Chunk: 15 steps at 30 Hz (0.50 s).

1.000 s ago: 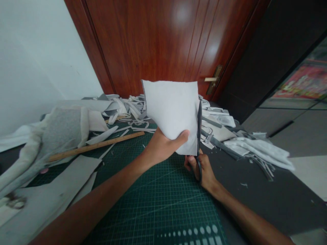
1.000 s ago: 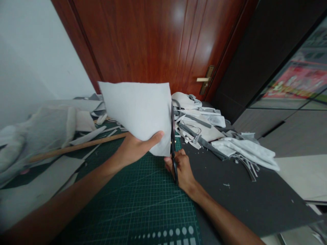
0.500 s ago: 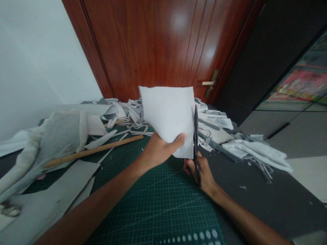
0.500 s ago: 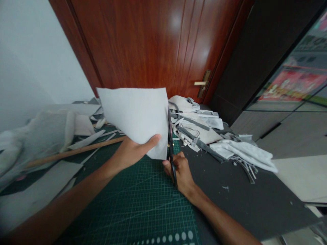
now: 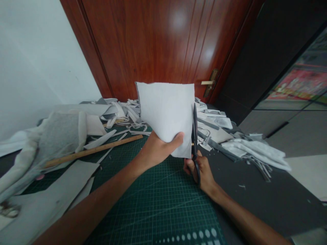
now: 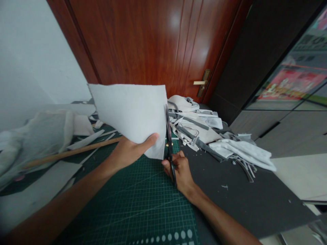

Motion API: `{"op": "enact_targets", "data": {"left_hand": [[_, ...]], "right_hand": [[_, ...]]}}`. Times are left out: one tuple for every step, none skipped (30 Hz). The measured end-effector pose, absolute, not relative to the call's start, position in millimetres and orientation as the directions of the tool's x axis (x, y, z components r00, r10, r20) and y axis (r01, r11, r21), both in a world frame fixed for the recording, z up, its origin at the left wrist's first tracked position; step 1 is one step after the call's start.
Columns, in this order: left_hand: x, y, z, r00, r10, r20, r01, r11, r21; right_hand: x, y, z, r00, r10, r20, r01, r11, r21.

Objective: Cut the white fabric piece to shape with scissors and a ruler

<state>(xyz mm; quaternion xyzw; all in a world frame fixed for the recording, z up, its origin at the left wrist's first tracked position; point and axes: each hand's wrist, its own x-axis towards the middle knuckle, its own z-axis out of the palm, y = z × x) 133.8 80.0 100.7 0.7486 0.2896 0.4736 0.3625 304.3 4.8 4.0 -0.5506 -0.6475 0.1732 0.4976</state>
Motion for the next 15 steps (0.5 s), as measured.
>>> {"op": "enact_targets", "data": {"left_hand": [[133.8,79.8,100.9,0.378,0.778,0.502,0.089,-0.570,0.817],[133.6,79.6,101.1,0.376,0.777,0.504,0.085,-0.571,0.816],[133.4,79.4,101.5,0.378,0.775,0.506,0.081,-0.573,0.816],[133.2,79.3,101.9,0.382,0.773,0.507,0.078,-0.574,0.815],[133.0,79.1,102.2,0.387,0.771,0.506,0.078,-0.574,0.815],[132.9,79.0,102.4,0.389,0.769,0.507,0.078,-0.576,0.813],[133.0,79.0,102.2,0.390,0.767,0.510,0.079,-0.579,0.811],[133.4,78.9,101.8,0.389,0.765,0.513,0.078,-0.583,0.809],[134.1,78.8,100.9,0.389,0.763,0.516,0.078,-0.585,0.807],[135.1,78.6,99.7,0.396,0.762,0.513,0.080,-0.585,0.807],[136.2,78.3,98.2,0.411,0.757,0.507,0.081,-0.585,0.807],[137.6,77.9,96.7,0.428,0.751,0.503,0.077,-0.585,0.808],[138.9,77.4,95.2,0.445,0.744,0.498,0.072,-0.584,0.809],[140.2,76.7,94.0,0.460,0.739,0.493,0.068,-0.583,0.810],[141.4,76.0,93.0,0.472,0.734,0.488,0.064,-0.581,0.811]], "right_hand": [[304.4,4.6,3.9,0.102,0.885,0.454,0.539,0.334,-0.773],[304.7,4.4,3.6,0.100,0.885,0.454,0.539,0.336,-0.772],[305.0,4.2,3.3,0.097,0.886,0.453,0.540,0.335,-0.772],[305.4,4.2,2.7,0.096,0.887,0.451,0.539,0.334,-0.773],[305.9,4.4,1.9,0.097,0.889,0.447,0.535,0.333,-0.777],[306.4,4.8,0.9,0.099,0.891,0.444,0.528,0.331,-0.782],[307.0,5.4,-0.4,0.102,0.890,0.444,0.521,0.332,-0.786],[307.7,6.2,-2.0,0.103,0.889,0.446,0.515,0.336,-0.789],[308.5,7.1,-4.0,0.101,0.888,0.449,0.510,0.341,-0.790],[309.3,8.1,-6.2,0.094,0.888,0.451,0.505,0.348,-0.790],[310.3,9.2,-8.6,0.085,0.888,0.451,0.500,0.354,-0.790],[311.2,10.2,-11.1,0.080,0.889,0.451,0.493,0.358,-0.793],[312.1,11.1,-13.5,0.078,0.889,0.452,0.485,0.362,-0.796],[313.0,11.8,-15.7,0.077,0.888,0.454,0.476,0.367,-0.799],[313.8,12.4,-17.5,0.080,0.885,0.459,0.468,0.373,-0.801]]}}
